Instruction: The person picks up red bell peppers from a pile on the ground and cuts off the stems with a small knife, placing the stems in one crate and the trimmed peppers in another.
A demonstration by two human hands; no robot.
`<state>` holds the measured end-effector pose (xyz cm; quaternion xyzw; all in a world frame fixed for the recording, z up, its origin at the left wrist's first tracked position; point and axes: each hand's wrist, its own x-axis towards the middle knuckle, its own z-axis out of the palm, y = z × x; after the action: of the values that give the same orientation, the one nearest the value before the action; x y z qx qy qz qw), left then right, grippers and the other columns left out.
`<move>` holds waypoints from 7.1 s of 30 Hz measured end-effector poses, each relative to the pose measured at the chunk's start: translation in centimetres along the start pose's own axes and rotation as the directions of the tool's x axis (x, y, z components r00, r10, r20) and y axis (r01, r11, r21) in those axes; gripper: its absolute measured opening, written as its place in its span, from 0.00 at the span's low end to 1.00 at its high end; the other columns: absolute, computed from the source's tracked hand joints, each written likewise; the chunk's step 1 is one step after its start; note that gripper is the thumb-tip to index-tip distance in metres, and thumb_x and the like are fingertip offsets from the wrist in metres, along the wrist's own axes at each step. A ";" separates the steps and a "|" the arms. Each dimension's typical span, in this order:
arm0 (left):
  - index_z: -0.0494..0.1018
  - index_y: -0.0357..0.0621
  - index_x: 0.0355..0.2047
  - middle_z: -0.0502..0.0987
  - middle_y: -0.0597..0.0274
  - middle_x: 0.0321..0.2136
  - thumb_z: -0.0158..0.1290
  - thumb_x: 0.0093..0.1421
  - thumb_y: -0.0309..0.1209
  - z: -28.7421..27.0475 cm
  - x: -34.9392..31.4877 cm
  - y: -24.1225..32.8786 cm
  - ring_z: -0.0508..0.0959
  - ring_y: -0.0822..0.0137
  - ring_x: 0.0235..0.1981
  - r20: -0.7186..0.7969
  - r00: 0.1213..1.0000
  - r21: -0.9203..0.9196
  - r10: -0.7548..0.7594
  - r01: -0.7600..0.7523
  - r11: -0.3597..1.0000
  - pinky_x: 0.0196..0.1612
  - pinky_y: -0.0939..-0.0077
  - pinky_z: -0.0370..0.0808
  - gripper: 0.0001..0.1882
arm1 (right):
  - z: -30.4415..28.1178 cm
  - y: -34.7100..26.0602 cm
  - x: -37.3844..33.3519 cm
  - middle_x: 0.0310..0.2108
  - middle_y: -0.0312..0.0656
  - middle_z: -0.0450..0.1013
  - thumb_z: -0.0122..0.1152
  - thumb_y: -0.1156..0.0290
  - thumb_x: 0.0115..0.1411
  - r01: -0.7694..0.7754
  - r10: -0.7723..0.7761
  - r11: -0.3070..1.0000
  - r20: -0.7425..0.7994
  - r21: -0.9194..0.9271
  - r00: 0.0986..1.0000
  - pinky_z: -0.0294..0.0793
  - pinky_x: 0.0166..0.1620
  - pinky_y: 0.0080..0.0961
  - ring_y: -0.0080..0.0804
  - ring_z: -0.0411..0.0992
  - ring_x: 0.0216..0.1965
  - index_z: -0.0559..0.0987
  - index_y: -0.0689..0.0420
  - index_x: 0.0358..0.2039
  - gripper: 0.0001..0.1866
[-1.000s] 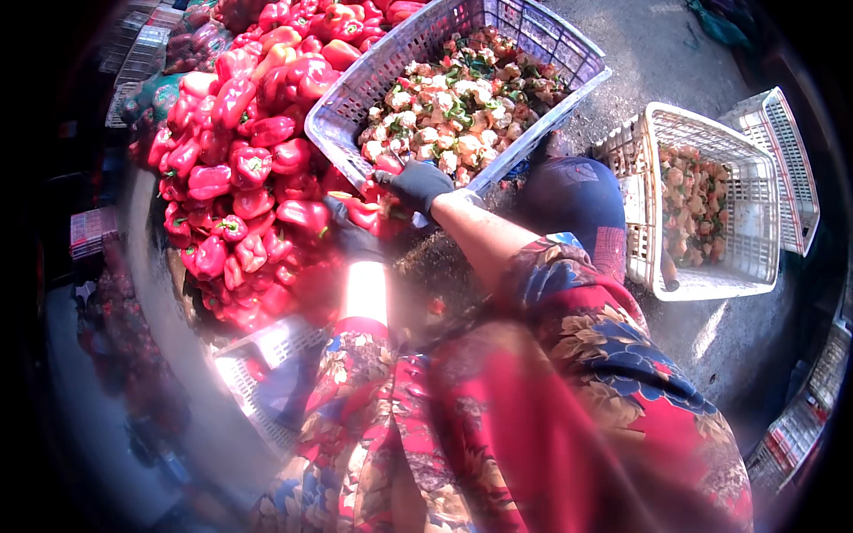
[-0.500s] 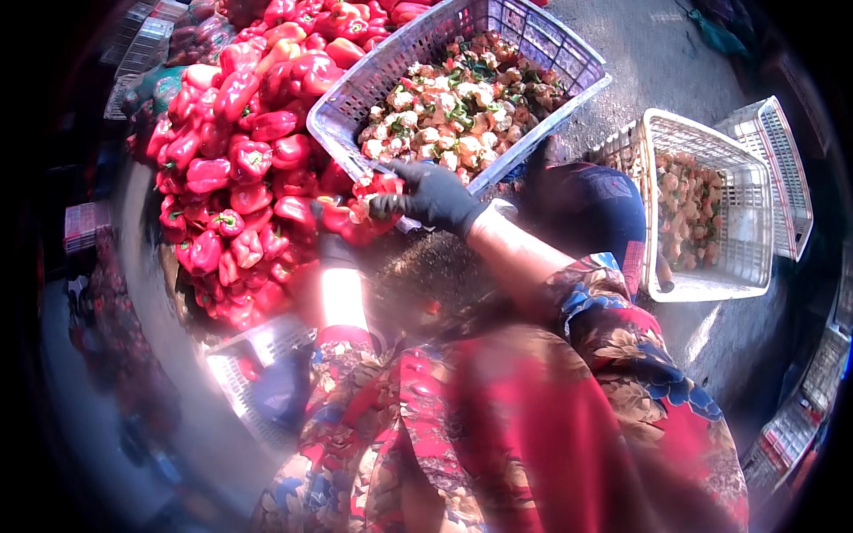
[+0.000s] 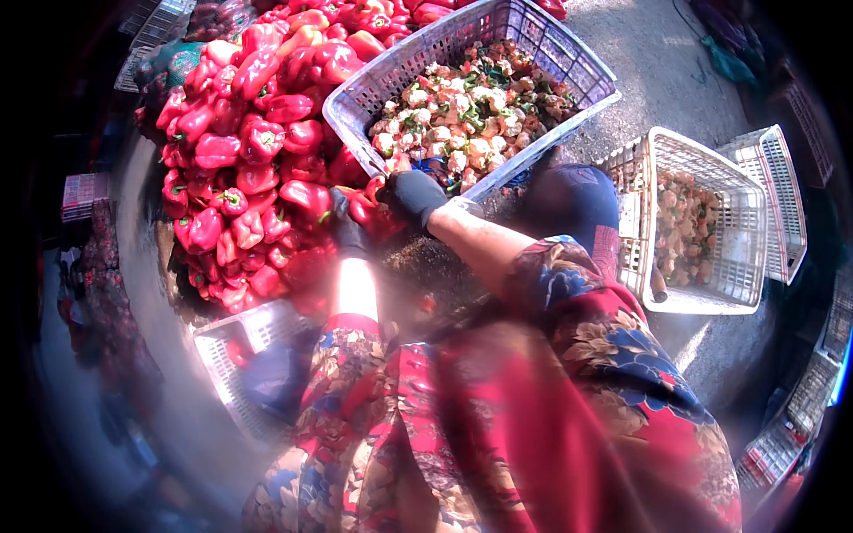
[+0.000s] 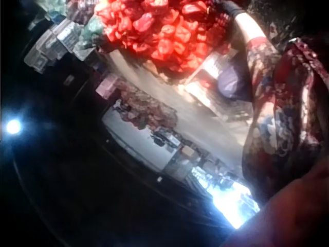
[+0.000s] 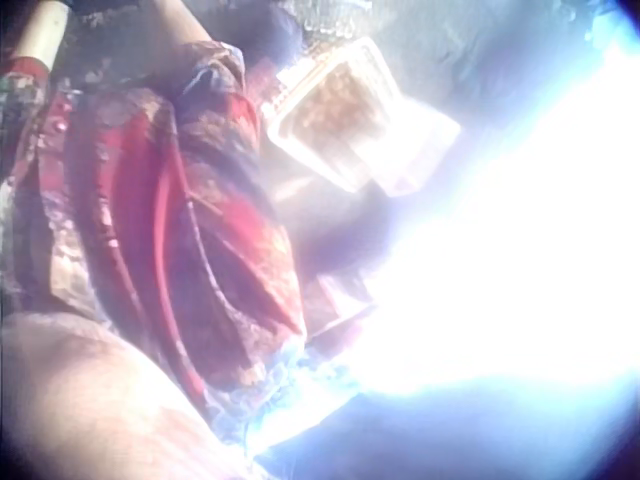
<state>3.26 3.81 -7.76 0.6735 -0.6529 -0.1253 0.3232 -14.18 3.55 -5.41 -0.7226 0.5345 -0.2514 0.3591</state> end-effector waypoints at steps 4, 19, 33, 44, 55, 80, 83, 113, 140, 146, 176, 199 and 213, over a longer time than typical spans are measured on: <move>0.65 0.40 0.40 0.73 0.50 0.37 0.55 0.51 0.52 3.0 0.5 -4.5 0.75 0.52 0.40 0.231 0.971 -0.336 -0.065 0.143 0.931 0.43 0.62 0.72 0.29 | -3.4 -3.2 -0.5 0.15 0.43 0.72 0.59 0.59 0.57 -0.561 0.526 0.376 0.328 0.738 0.785 0.68 0.20 0.33 0.35 0.70 0.15 0.78 0.62 0.23 0.17; 0.64 0.42 0.31 0.65 0.61 0.17 0.41 0.65 0.36 -6.1 3.2 1.0 0.68 0.62 0.19 0.140 0.989 -0.598 0.055 0.040 0.801 0.24 0.65 0.67 0.10 | -10.1 -4.3 0.6 0.40 0.51 0.75 0.67 0.55 0.52 0.094 -0.102 0.988 0.058 0.123 0.993 0.69 0.44 0.33 0.42 0.74 0.40 0.71 0.50 0.56 0.32; 0.71 0.45 0.26 0.73 0.64 0.22 0.44 0.59 0.37 -22.4 2.6 -10.3 0.74 0.69 0.28 -0.144 0.989 0.654 -0.016 0.107 0.749 0.29 0.70 0.71 0.11 | 2.5 -21.1 8.0 0.23 0.53 0.74 0.59 0.58 0.47 0.444 -0.411 0.877 0.194 -0.185 0.891 0.74 0.34 0.44 0.52 0.75 0.30 0.80 0.59 0.20 0.15; 0.76 0.44 0.38 0.79 0.57 0.36 0.47 0.57 0.37 -46.6 -12.4 -23.7 0.80 0.61 0.36 -0.705 0.578 0.527 -0.412 0.815 0.241 0.39 0.74 0.77 0.14 | 11.5 -39.4 5.8 0.32 0.45 0.75 0.66 0.65 0.52 -0.073 -0.361 0.751 0.500 0.656 0.787 0.79 0.29 0.33 0.34 0.78 0.30 0.76 0.57 0.41 0.17; 0.57 0.50 0.61 0.63 0.59 0.48 0.61 0.52 0.36 -17.9 -3.3 -20.9 0.66 0.61 0.47 0.216 0.818 -0.231 -0.533 0.573 0.786 0.47 0.68 0.71 0.38 | -1.1 -9.9 6.9 0.46 0.44 0.74 0.48 0.73 0.63 -0.449 -0.097 0.483 0.555 0.752 0.826 0.73 0.41 0.22 0.27 0.73 0.41 0.66 0.59 0.57 0.21; 0.48 0.80 0.64 0.70 0.54 0.52 0.46 0.60 0.31 -11.5 -1.6 -23.8 0.72 0.52 0.50 0.489 0.689 0.780 -0.535 -0.072 0.621 0.52 0.54 0.70 0.36 | -1.8 -3.4 1.3 0.26 0.38 0.68 0.53 0.58 0.60 -0.598 0.573 0.667 0.208 0.444 0.793 0.68 0.21 0.22 0.24 0.69 0.22 0.73 0.57 0.35 0.14; 0.55 0.57 0.63 0.70 0.59 0.48 0.60 0.51 0.31 -14.0 -2.7 -21.7 0.72 0.65 0.45 0.295 0.853 0.046 -0.431 0.438 0.898 0.47 0.71 0.73 0.40 | -2.5 -4.3 1.7 0.31 0.41 0.67 0.55 0.57 0.59 -0.559 0.536 0.495 0.273 0.665 0.799 0.71 0.23 0.28 0.30 0.70 0.25 0.69 0.59 0.40 0.18; 0.58 0.46 0.61 0.68 0.58 0.51 0.57 0.57 0.33 -6.1 3.2 7.5 0.70 0.64 0.50 0.321 0.944 -0.723 -0.072 0.293 0.626 0.48 0.71 0.73 0.32 | -10.2 -8.9 -1.1 0.27 0.58 0.74 0.45 0.66 0.59 -0.176 0.150 0.959 0.129 0.221 0.980 0.73 0.38 0.43 0.53 0.75 0.32 0.76 0.63 0.30 0.14; 0.63 0.46 0.57 0.68 0.56 0.53 0.45 0.60 0.58 -6.9 6.6 8.7 0.68 0.63 0.51 0.801 0.515 -0.520 -0.305 0.851 0.073 0.54 0.68 0.67 0.34 | 5.8 2.3 0.8 0.32 0.43 0.73 0.42 0.68 0.63 0.183 -0.228 0.904 -0.073 -0.386 0.971 0.69 0.39 0.23 0.30 0.70 0.33 0.74 0.56 0.37 0.11; 0.66 0.44 0.52 0.72 0.55 0.46 0.45 0.62 0.54 -7.0 5.9 5.5 0.72 0.61 0.45 0.806 0.515 -0.558 -0.292 0.826 -0.083 0.48 0.67 0.71 0.29 | -9.2 -6.2 -1.6 0.31 0.56 0.75 0.46 0.59 0.62 0.156 -0.159 0.987 0.096 0.032 0.983 0.72 0.37 0.46 0.53 0.75 0.34 0.75 0.58 0.36 0.16; 0.52 0.35 0.62 0.64 0.44 0.56 0.46 0.63 0.48 -8.7 1.1 10.1 0.65 0.54 0.57 0.234 0.881 -0.588 -0.411 0.465 0.662 0.59 0.64 0.62 0.36 | -4.2 -8.3 0.6 0.35 0.60 0.75 0.63 0.55 0.45 -0.301 0.452 0.843 -0.282 0.447 0.846 0.72 0.43 0.42 0.54 0.75 0.40 0.74 0.63 0.36 0.24; 0.70 0.47 0.49 0.75 0.61 0.41 0.45 0.61 0.30 -0.7 -0.9 3.1 0.76 0.65 0.39 0.255 0.744 -0.769 -0.618 0.543 0.337 0.46 0.68 0.73 0.16 | 0.0 -1.1 2.4 0.41 0.48 0.75 0.59 0.52 0.57 -0.335 0.392 0.851 -0.065 0.404 0.918 0.71 0.45 0.32 0.39 0.75 0.39 0.74 0.55 0.46 0.23; 0.69 0.45 0.50 0.76 0.55 0.41 0.44 0.64 0.44 -1.2 2.0 1.3 0.79 0.58 0.37 0.397 0.694 -0.743 -0.601 0.627 0.233 0.38 0.59 0.78 0.20 | -4.7 -7.2 -3.1 0.44 0.53 0.72 0.63 0.55 0.54 0.021 0.158 0.874 -0.324 0.486 0.933 0.68 0.50 0.37 0.45 0.70 0.49 0.76 0.57 0.46 0.24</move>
<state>3.16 2.28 -5.59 0.6270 -0.1934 -0.5475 0.5192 -14.36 6.58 3.19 -0.5336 0.5364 -0.4889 0.4342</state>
